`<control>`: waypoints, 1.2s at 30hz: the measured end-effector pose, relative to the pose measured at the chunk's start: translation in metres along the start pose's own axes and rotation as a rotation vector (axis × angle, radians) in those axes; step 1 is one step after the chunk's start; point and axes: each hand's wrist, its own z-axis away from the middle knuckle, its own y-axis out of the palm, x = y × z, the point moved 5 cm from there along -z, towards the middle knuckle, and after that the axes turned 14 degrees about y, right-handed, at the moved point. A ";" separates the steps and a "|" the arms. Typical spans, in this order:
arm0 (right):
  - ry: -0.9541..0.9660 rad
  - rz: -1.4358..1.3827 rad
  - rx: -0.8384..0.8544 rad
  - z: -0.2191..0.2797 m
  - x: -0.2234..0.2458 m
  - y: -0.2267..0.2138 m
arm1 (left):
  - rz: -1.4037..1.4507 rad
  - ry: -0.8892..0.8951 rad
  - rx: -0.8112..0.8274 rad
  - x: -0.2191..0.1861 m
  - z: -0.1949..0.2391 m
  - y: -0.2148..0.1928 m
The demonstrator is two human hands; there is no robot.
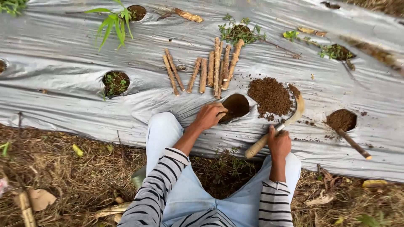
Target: Digging holes in the ground through plastic mulch using a curved hand tool for planting.
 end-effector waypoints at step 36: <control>0.079 -0.720 0.821 0.044 0.216 0.050 | 0.152 -0.238 -0.063 0.055 0.006 -0.019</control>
